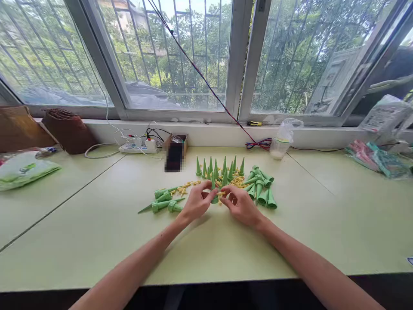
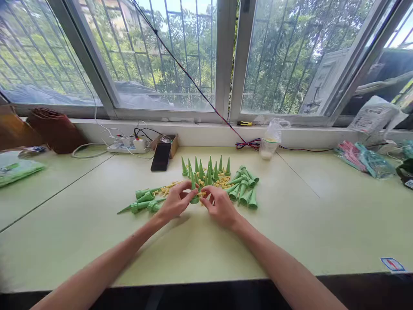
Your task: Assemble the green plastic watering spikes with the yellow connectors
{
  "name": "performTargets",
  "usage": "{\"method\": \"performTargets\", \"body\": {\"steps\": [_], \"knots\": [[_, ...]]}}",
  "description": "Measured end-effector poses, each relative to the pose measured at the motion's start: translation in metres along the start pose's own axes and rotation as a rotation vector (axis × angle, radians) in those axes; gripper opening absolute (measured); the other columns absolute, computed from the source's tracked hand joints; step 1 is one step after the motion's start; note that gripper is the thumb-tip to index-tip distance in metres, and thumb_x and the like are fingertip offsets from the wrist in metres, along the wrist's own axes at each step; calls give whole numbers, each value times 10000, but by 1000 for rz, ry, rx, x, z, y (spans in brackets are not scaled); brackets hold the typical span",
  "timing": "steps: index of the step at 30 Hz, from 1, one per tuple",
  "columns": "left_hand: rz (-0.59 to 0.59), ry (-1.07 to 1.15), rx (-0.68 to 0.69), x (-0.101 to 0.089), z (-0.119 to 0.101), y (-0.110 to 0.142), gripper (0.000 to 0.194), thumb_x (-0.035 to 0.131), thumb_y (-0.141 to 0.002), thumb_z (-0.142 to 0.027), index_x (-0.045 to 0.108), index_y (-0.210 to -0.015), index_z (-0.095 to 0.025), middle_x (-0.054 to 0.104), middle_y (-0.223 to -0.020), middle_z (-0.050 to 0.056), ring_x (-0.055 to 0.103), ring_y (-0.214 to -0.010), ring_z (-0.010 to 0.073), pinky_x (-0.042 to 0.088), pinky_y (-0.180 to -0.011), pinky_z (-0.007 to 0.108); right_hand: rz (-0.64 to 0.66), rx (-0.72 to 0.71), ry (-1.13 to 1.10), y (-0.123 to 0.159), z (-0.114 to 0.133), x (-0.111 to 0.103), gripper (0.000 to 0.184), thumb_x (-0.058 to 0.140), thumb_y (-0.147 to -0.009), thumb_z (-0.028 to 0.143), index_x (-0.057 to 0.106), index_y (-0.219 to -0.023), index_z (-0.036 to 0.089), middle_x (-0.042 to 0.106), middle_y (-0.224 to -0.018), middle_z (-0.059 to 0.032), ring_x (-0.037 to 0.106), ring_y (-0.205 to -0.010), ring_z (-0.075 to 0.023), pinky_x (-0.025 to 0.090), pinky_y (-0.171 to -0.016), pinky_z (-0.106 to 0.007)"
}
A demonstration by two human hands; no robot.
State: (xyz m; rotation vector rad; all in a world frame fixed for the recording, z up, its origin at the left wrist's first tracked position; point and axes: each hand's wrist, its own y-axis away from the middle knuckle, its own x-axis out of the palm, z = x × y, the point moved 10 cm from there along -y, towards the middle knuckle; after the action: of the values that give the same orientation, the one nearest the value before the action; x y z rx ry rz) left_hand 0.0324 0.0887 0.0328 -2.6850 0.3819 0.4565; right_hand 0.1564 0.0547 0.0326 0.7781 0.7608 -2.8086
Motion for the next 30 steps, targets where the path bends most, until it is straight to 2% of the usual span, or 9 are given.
{"method": "performTargets", "body": {"steps": [6,11,15,23,30], "knots": [[9,34,-29,1,-1,2,246,581,-871,-376,576,-830,-134,583,-793,17,405,-505,50,323,-387,158,-2,-27,-38,0,1,1,150,606,-883,195,611,-1031,178,679,-919,-49,588,-649,-135,476,-584,-256],[26,65,-36,2,0,2,250,581,-876,-379,611,-927,-136,611,-831,25,372,-455,33,296,-360,161,-9,-30,-42,0,2,1,110,605,-892,202,614,-999,177,673,-854,-37,581,-648,-139,453,-578,-254],[25,64,-27,2,-1,2,245,580,-876,-375,601,-913,-134,612,-833,27,366,-445,29,295,-359,165,-9,-29,-45,0,2,0,95,605,-894,200,615,-985,178,660,-818,-28,569,-636,-137,440,-580,-253],[49,-8,31,4,-8,4,178,606,-858,-310,536,-862,-146,535,-738,-8,382,-439,32,251,-381,170,4,-36,-19,2,1,1,91,600,-904,217,624,-984,180,635,-788,-14,530,-620,-129,424,-595,-252],[49,-100,101,4,-15,6,167,588,-876,-306,530,-860,-150,554,-720,1,415,-437,48,283,-400,182,11,-46,-6,1,1,2,99,591,-910,229,625,-990,180,631,-799,-13,514,-617,-124,420,-601,-250]]}}
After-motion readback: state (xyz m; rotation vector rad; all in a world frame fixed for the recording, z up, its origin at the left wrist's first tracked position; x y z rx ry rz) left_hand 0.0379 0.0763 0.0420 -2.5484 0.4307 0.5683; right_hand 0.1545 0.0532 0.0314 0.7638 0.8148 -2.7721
